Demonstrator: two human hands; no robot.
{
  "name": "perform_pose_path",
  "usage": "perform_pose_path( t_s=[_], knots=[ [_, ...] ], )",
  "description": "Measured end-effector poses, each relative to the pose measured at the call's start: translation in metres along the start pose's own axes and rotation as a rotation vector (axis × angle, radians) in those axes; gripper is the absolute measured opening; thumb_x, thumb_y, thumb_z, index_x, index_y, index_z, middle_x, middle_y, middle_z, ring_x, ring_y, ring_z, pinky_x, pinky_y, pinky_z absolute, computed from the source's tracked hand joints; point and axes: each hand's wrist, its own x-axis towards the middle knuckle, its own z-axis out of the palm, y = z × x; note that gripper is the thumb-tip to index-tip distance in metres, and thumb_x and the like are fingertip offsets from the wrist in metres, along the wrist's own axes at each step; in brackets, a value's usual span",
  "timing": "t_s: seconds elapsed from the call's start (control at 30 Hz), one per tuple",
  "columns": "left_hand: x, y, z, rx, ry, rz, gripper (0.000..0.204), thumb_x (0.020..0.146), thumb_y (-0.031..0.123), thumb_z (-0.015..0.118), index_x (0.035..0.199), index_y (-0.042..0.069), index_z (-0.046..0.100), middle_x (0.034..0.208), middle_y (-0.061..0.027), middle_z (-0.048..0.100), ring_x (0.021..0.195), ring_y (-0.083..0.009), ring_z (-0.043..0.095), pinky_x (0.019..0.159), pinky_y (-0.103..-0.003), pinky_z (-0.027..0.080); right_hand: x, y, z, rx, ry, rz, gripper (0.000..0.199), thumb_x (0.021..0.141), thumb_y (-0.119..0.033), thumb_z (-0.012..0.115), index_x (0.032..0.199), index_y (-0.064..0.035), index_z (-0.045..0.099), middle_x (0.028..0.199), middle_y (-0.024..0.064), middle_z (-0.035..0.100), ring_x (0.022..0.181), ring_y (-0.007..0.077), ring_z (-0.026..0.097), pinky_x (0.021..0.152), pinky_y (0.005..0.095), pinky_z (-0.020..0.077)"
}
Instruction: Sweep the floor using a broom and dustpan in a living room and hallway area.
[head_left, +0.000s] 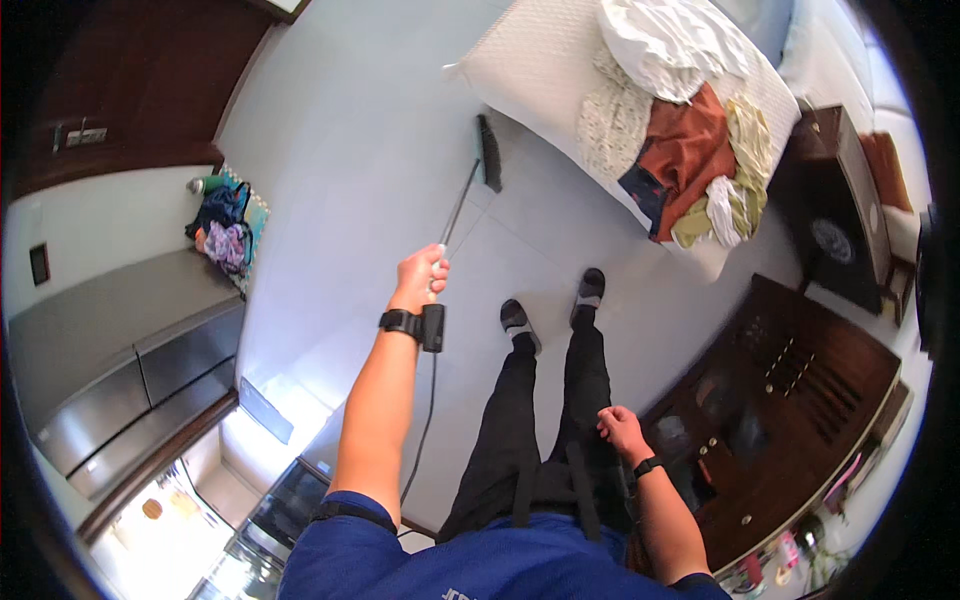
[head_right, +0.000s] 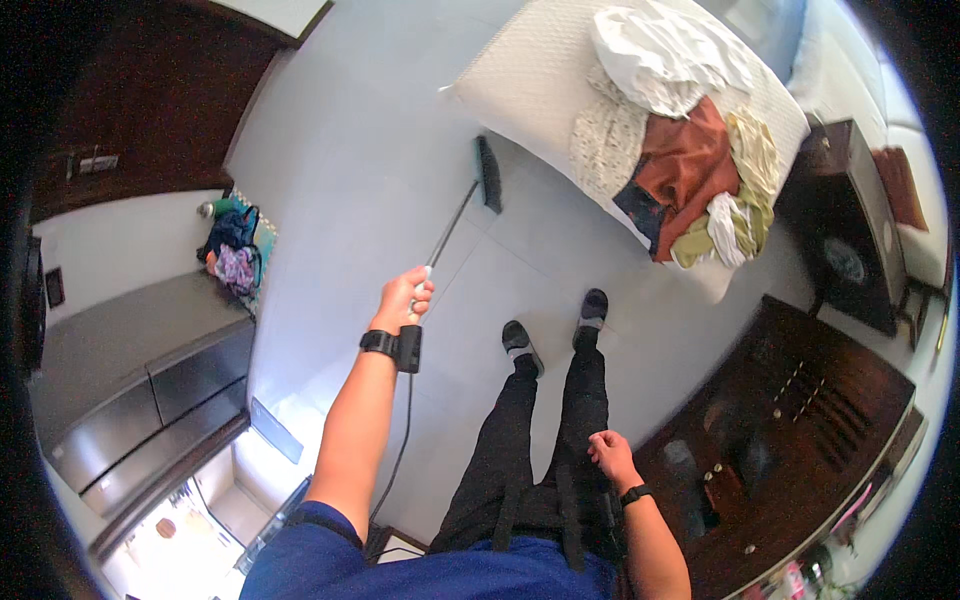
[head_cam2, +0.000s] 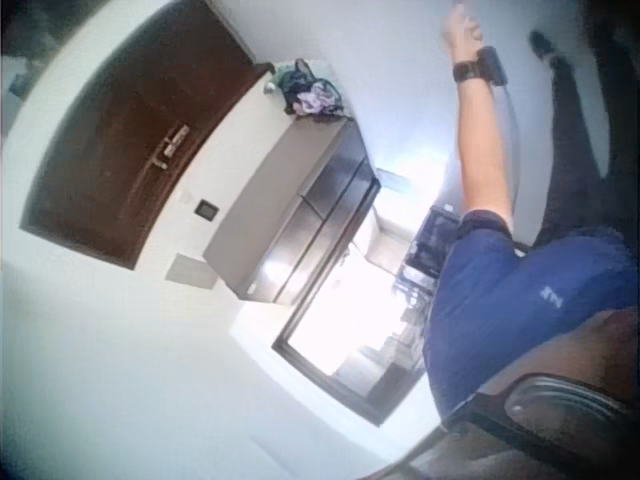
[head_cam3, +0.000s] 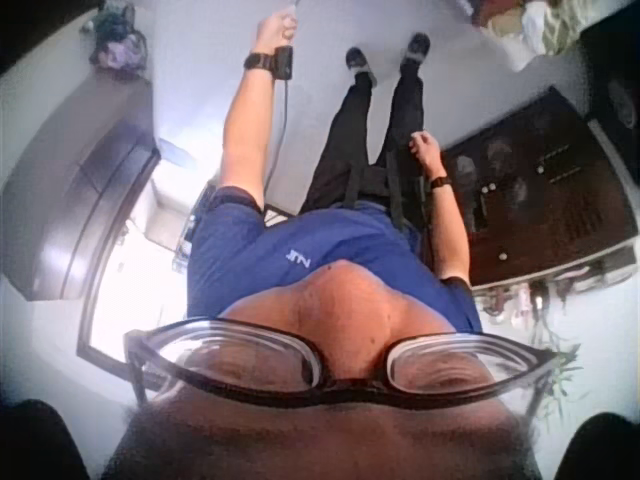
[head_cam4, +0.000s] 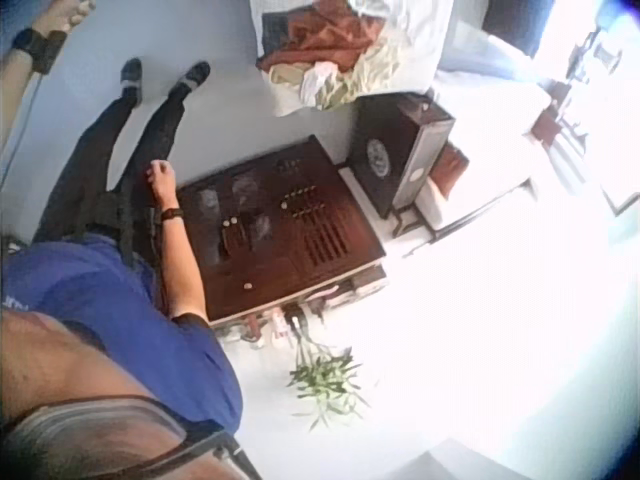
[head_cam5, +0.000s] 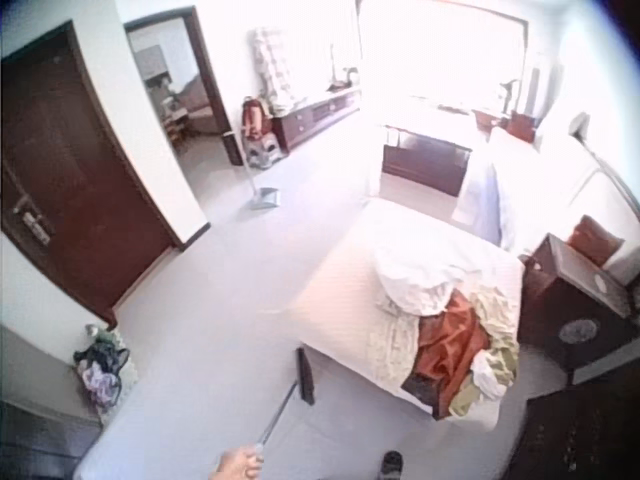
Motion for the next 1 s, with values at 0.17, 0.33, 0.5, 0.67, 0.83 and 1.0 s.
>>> perform_pose_path(
  t_s=[0.17, 0.33, 0.5, 0.67, 0.83, 1.0],
  knots=[
    [-0.058, -0.059, 0.032, 0.123, -0.016, 0.081, 0.029, 0.089, 0.018, 0.057, 0.116, 0.007, 0.053, 0.065, -0.0022, 0.048, 0.042, -0.0068, 0.039, 0.033, -0.022, 0.027, 0.023, -0.026, -0.026, -0.134, -0.048, 0.036, 0.017, 0.091, -0.020, 0.051, 0.090, -0.0038, 0.059, 0.072, 0.0039, 0.061, 0.057, 0.0094, 0.054, 0.051, 0.0224, 0.0437],
    [-0.137, -0.106, -0.002, 0.106, -0.039, -0.196, 0.054, 0.088, 0.019, 0.060, 0.136, 0.007, 0.039, 0.070, -0.0040, 0.050, 0.044, -0.0075, 0.038, 0.035, -0.022, 0.026, 0.037, -0.074, -0.063, -0.108, -0.063, 0.031, 0.019, 0.089, -0.020, 0.052, 0.088, -0.0030, 0.059, 0.069, 0.0038, 0.060, 0.054, 0.0105, 0.054, 0.048, 0.0246, 0.0417],
    [-0.142, -0.098, -0.039, 0.085, 0.009, -0.365, 0.055, 0.085, 0.017, 0.064, 0.133, 0.003, 0.041, 0.071, -0.0043, 0.052, 0.047, -0.0075, 0.041, 0.036, -0.021, 0.027, 0.056, -0.107, -0.101, -0.139, -0.016, 0.030, 0.018, 0.087, -0.019, 0.054, 0.085, -0.0015, 0.059, 0.067, 0.0048, 0.060, 0.056, 0.0117, 0.054, 0.049, 0.0255, 0.0421],
    [-0.070, -0.056, -0.055, 0.048, 0.153, -0.147, 0.051, 0.083, 0.015, 0.064, 0.127, -0.001, 0.046, 0.068, -0.0045, 0.052, 0.046, -0.0075, 0.042, 0.036, -0.021, 0.029, 0.064, -0.122, -0.113, -0.257, -0.016, 0.027, 0.019, 0.089, -0.019, 0.053, 0.084, -0.0020, 0.059, 0.067, 0.0042, 0.060, 0.055, 0.0117, 0.054, 0.049, 0.0249, 0.0424],
    [-0.005, -0.003, -0.048, -0.049, 0.204, 0.020, 0.052, 0.080, 0.007, 0.057, 0.129, -0.004, 0.043, 0.068, -0.0069, 0.053, 0.046, -0.0086, 0.044, 0.035, -0.023, 0.030, 0.064, -0.142, -0.079, -0.301, -0.041, -0.017, 0.017, 0.089, -0.015, 0.054, 0.085, 0.0014, 0.057, 0.065, 0.0067, 0.058, 0.055, 0.0128, 0.054, 0.051, 0.0263, 0.0437],
    [0.026, 0.034, -0.038, -0.069, 0.196, 0.083, 0.038, 0.077, 0.002, 0.050, 0.114, -0.006, 0.054, 0.058, -0.0064, 0.049, 0.042, -0.0122, 0.044, 0.034, -0.026, 0.029, 0.050, -0.163, -0.012, -0.382, -0.027, 0.024, 0.018, 0.090, -0.016, 0.053, 0.087, 0.0007, 0.058, 0.067, 0.0042, 0.059, 0.055, 0.0114, 0.053, 0.051, 0.0240, 0.0430]
  ],
)
